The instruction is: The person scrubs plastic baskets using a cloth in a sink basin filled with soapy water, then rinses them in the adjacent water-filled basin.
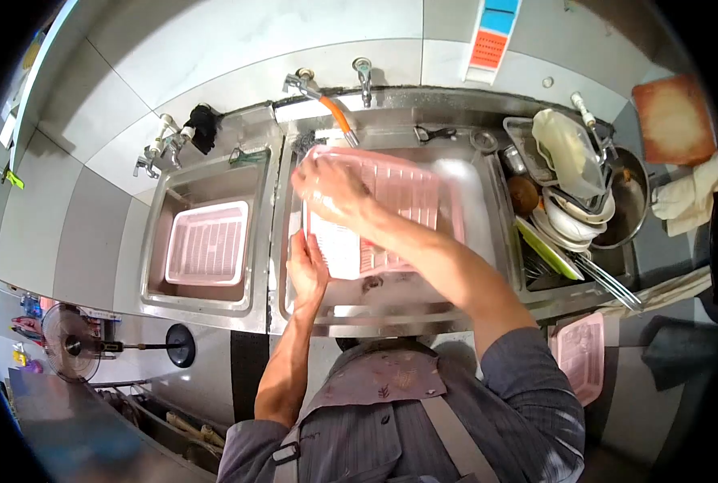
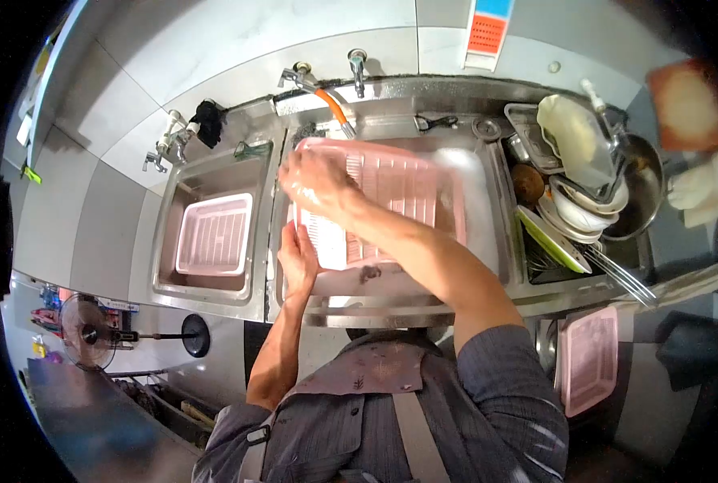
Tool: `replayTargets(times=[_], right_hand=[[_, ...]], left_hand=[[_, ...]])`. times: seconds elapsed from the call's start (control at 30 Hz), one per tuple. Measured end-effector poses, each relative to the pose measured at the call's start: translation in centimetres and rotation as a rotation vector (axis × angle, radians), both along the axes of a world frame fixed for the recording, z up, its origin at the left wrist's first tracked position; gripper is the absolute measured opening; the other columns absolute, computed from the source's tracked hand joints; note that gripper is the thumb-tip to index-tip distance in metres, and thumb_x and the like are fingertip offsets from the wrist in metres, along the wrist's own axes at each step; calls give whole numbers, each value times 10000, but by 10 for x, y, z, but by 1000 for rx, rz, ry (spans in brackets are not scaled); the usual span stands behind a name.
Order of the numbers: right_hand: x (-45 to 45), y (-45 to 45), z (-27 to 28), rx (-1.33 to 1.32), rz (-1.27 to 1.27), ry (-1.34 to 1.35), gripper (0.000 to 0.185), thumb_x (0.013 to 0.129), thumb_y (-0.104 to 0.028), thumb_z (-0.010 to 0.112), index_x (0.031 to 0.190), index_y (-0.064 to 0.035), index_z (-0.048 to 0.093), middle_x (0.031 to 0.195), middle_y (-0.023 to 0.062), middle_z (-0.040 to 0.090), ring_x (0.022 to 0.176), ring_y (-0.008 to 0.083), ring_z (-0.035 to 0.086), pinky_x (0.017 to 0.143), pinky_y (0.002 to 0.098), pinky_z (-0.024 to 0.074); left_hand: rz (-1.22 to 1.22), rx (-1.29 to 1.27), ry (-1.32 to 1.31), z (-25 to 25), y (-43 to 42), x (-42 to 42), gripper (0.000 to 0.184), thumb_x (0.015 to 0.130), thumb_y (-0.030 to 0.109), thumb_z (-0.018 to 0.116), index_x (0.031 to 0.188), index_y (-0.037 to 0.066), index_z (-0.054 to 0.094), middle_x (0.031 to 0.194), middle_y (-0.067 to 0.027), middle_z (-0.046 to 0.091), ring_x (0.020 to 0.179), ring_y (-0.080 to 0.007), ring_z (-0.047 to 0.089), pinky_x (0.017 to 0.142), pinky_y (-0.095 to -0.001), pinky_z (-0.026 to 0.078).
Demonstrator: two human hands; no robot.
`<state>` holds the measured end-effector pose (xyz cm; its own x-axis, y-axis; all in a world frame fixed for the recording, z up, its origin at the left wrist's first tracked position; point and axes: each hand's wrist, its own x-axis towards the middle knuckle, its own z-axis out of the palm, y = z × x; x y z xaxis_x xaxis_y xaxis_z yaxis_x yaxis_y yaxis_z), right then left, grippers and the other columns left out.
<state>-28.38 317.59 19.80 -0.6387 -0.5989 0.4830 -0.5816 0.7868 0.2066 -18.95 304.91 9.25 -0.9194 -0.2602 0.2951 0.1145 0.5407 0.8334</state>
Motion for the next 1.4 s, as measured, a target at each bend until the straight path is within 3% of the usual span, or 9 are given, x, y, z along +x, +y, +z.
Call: replayTargets(times=[0.23,0.63,0.67,0.73,0.83,0.9,1.0,1.2,1.4], right_hand=[[-97,69,8,-249,-196,-736,198,943,-201,581,906,-96,744,833,113,718,736,262,683,662,421,551],[-55,196,-217,-1219,-635,-1012,367,945,-296,626,1141,7,691,960,124,695,846,192,626,773,335,514],[-68,212,-334,-1756,-154,-1060,391,962,-301,600,1197,5,659,1034,106,686,868,205,628,744,340,514],[-9,186,-329,-1886,-794,-839,468,977,-335,518,1279,11,605,1209,133,648,1076,241,592,971,333,441],[7,183,-334,-1043,-803,-748,448,981,-349,566,1235,14,626,1085,140,666,952,293,624,828,405,518],[1,176,-320,-1625,-901,-1109,505,972,-385,576,1233,45,611,1164,196,644,1024,314,620,833,425,520],[0,160,-270,-1925,-285,-1150,553,993,-430,508,1248,56,578,1166,265,628,1063,366,622,869,444,511],[-6,129,-173,-1024,-768,-617,423,977,-319,543,1223,24,567,1137,263,640,1077,392,625,939,464,478],[20,58,-64,-1088,-274,-557,325,977,-233,486,1209,-22,570,1206,241,606,1075,440,602,916,508,492]], left_hand=[[-74,48,37,-5,-20,-1,298,1045,226,510,1196,-14,603,836,-185,700,732,-236,682,656,-354,527],[-16,249,-113,-25,-67,-5,361,1057,274,509,1132,-65,609,885,-95,683,787,-129,586,686,-296,490],[-15,242,-120,-28,-70,-2,361,1057,274,509,1132,-65,609,885,-95,683,787,-129,586,686,-296,490],[41,234,-95,-36,-76,-4,390,1054,323,515,1107,-49,617,893,-68,676,793,-110,581,694,-277,483],[92,130,-154,-15,-76,3,385,1058,304,499,1134,-57,605,889,-94,681,790,-131,586,704,-298,487],[100,125,-150,-24,-80,3,376,1062,291,488,1140,-59,601,869,-111,685,770,-147,590,704,-316,495],[102,92,-169,-44,-83,-4,405,1056,320,492,1149,-57,604,869,-154,693,760,-196,631,703,-354,504],[164,70,-81,-23,-49,-17,367,1045,269,490,1137,-73,585,910,-224,691,802,-255,654,732,-379,507],[-99,510,-195,23,-13,-31,323,1039,234,511,1132,-72,561,978,-93,653,853,-147,588,750,-290,475]])
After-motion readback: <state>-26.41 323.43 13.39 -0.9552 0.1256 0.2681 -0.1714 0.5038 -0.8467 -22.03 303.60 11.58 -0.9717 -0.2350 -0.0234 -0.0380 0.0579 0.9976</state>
